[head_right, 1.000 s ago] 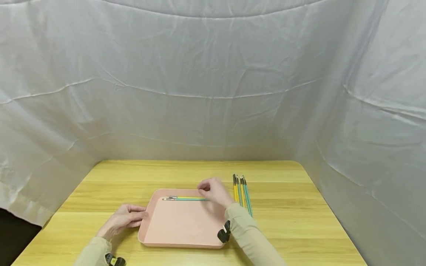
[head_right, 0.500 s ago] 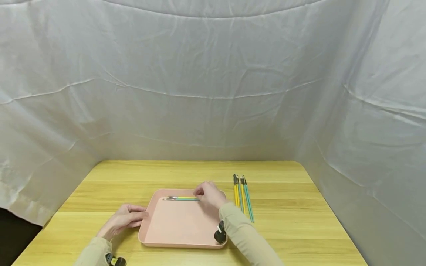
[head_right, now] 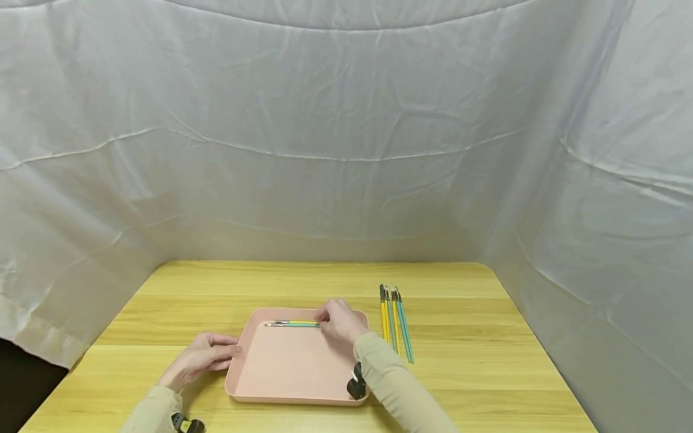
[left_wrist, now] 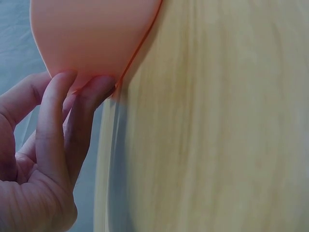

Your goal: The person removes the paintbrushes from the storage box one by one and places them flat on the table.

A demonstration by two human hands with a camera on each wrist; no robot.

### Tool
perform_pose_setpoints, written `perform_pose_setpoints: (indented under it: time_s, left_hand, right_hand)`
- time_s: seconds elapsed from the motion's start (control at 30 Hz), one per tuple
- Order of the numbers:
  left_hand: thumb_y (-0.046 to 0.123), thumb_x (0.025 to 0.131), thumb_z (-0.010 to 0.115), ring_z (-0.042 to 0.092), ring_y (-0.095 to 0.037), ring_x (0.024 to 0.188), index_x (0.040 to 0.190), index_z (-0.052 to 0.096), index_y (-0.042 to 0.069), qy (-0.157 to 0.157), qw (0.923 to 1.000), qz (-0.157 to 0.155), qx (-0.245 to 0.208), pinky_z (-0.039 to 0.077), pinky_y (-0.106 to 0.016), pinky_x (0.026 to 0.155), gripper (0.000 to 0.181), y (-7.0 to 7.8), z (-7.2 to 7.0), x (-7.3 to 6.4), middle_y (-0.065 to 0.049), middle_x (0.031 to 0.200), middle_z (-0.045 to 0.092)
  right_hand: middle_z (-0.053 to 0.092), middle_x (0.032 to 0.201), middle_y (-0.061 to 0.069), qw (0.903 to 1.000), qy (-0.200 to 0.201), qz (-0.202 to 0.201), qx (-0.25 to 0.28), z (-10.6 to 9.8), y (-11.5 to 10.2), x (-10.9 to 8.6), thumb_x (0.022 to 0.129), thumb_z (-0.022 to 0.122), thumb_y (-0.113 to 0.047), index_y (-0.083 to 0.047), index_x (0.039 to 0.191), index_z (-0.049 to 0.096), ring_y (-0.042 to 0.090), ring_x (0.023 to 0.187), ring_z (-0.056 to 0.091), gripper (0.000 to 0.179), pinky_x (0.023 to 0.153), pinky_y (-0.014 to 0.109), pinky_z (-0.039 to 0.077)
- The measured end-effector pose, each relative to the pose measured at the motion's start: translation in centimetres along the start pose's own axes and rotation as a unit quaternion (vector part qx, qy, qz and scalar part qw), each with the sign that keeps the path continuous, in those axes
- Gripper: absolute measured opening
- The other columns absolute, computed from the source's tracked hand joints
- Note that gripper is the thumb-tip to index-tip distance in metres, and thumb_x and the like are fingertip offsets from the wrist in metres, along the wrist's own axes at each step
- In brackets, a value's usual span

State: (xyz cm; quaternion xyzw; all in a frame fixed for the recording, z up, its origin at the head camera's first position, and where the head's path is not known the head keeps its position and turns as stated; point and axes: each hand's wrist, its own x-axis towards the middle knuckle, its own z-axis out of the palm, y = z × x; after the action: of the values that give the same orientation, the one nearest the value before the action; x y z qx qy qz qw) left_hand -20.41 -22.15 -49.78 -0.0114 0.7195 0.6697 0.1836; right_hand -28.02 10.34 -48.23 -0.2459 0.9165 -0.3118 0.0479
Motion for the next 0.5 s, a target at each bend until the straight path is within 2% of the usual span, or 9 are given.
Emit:
perform_pose_setpoints:
  time_s: [0.33, 0.5]
  left_hand:
    - [0.002, 0.090, 0.070, 0.071, -0.008, 0.083, 0.122, 0.056, -0.024, 0.002, 1.0000, 0.003, -0.004, 0.063, -0.020, 0.075, 0.043, -0.18, -0.03, 0.14, -0.005, 0.096, 0.075]
    - [0.002, 0.090, 0.070, 0.071, -0.006, 0.080, 0.120, 0.058, -0.023, 0.004, 1.0000, 0.004, -0.006, 0.063, -0.019, 0.072, 0.041, -0.21, 0.03, 0.17, -0.002, 0.092, 0.075]
  right_hand:
    - [0.078, 0.099, 0.006, 0.9999, -0.002, -0.007, -0.014, 0.04, -0.32, 0.09, 0.086, 0.067, 0.005, -0.007, 0.101, 0.080, 0.021, 0.098, 0.065, 0.024, 0.088, 0.037, 0.058]
    - [0.078, 0.096, 0.006, 0.9993, -0.003, -0.020, -0.032, 0.29, -0.27, 0.17, 0.084, 0.066, 0.008, -0.006, 0.100, 0.079, 0.019, 0.093, 0.067, 0.025, 0.081, 0.031, 0.059]
